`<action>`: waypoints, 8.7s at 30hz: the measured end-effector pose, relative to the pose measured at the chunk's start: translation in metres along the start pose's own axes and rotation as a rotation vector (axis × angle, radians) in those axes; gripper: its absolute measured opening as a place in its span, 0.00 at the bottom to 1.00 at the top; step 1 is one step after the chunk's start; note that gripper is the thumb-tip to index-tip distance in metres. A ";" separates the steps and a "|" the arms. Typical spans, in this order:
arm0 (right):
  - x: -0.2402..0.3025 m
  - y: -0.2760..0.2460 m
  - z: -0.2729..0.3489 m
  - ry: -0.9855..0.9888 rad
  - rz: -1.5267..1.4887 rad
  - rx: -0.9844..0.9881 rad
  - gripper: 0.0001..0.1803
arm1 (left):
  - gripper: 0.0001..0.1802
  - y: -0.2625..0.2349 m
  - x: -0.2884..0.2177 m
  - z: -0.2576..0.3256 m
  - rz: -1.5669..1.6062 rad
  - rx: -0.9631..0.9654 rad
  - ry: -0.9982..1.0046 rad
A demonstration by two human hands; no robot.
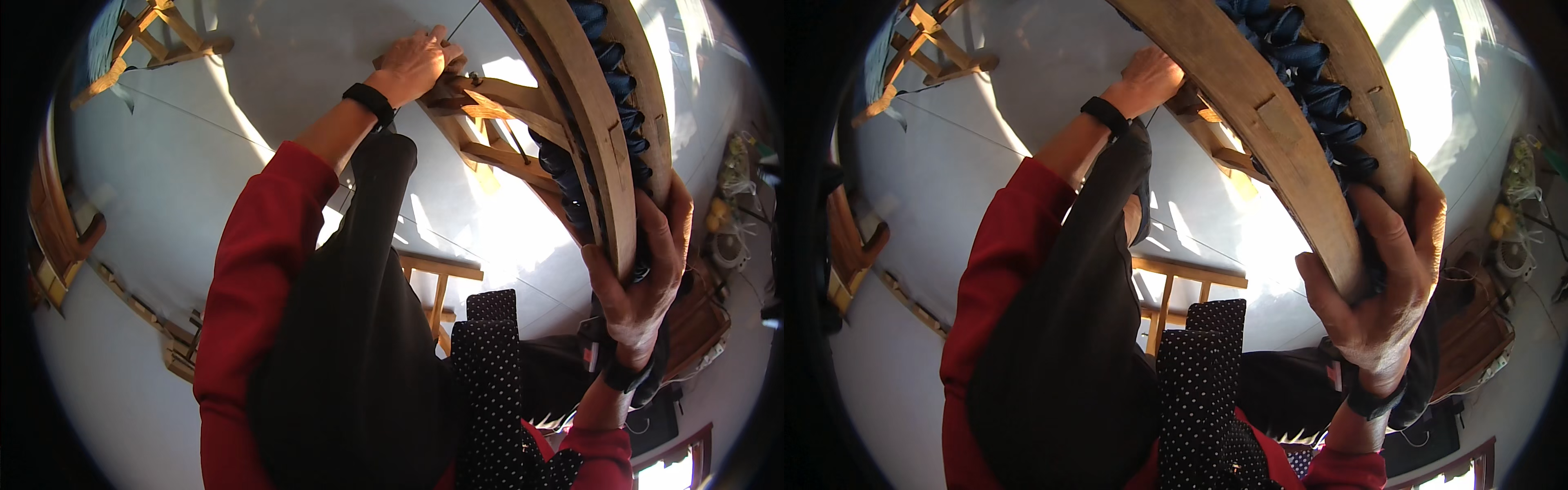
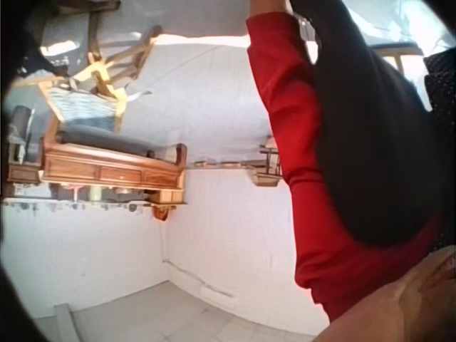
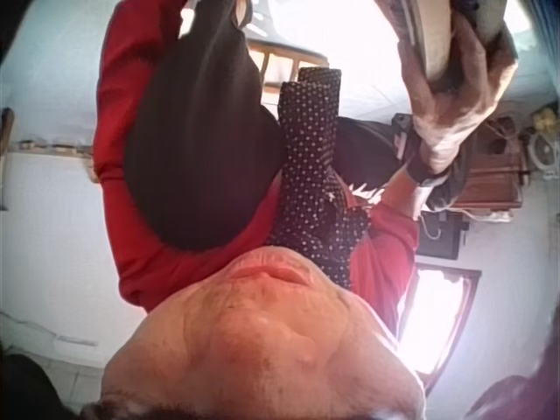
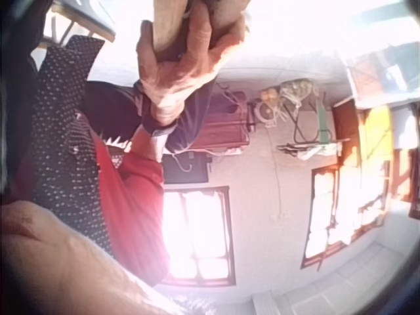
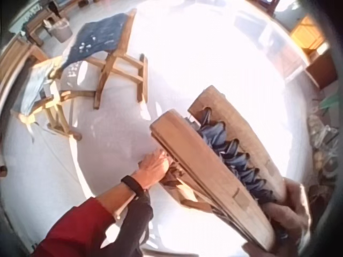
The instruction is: The person assembles a small wooden chair by hand, attaching the frame and weaving blue straps into the seat. They use a wooden mallet to tap joints into place and adjust the woven seat.
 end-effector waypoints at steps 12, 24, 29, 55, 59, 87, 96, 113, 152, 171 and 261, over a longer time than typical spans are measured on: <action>0.000 -0.008 0.001 0.022 0.042 0.045 0.33 | 0.09 0.014 -0.006 0.008 -0.082 -0.314 -0.048; 0.000 -0.006 0.002 0.035 0.023 0.033 0.33 | 0.10 0.016 -0.014 0.003 -0.228 -0.112 0.013; 0.000 -0.006 0.002 0.019 0.050 0.040 0.33 | 0.09 -0.005 -0.005 0.002 -0.162 0.029 0.043; -0.002 -0.007 0.003 0.043 0.040 0.040 0.33 | 0.11 0.014 -0.011 0.003 -0.407 0.025 0.314; -0.003 -0.007 0.003 0.030 0.054 0.045 0.33 | 0.07 -0.001 0.010 0.001 -0.183 -0.090 0.086; 0.000 -0.006 0.005 0.034 0.060 0.030 0.34 | 0.07 0.004 0.004 -0.001 -0.339 -0.173 0.050; 0.002 -0.004 0.006 0.000 0.075 0.034 0.34 | 0.11 -0.016 0.018 0.000 -0.061 -0.092 -0.040; 0.001 -0.005 0.006 0.019 0.069 0.025 0.35 | 0.10 -0.020 0.018 0.000 -0.169 0.013 0.013; 0.003 -0.004 0.007 0.018 0.055 0.013 0.34 | 0.07 -0.016 0.000 0.040 -0.007 -0.328 -0.076; 0.008 -0.004 0.010 0.040 0.087 0.029 0.31 | 0.06 0.011 -0.004 0.049 -0.023 -0.402 -0.004; 0.005 -0.005 0.009 0.045 0.048 0.020 0.32 | 0.08 -0.004 0.039 -0.007 -0.321 -0.014 -0.106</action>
Point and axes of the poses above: each hand's wrist, its own z-axis away from the middle knuckle, its own y-axis out of the palm, x = y × z, the point moved 4 cm from there along -z, towards the middle knuckle, and after that the axes turned 4 degrees about y, right-handed, at the moved point
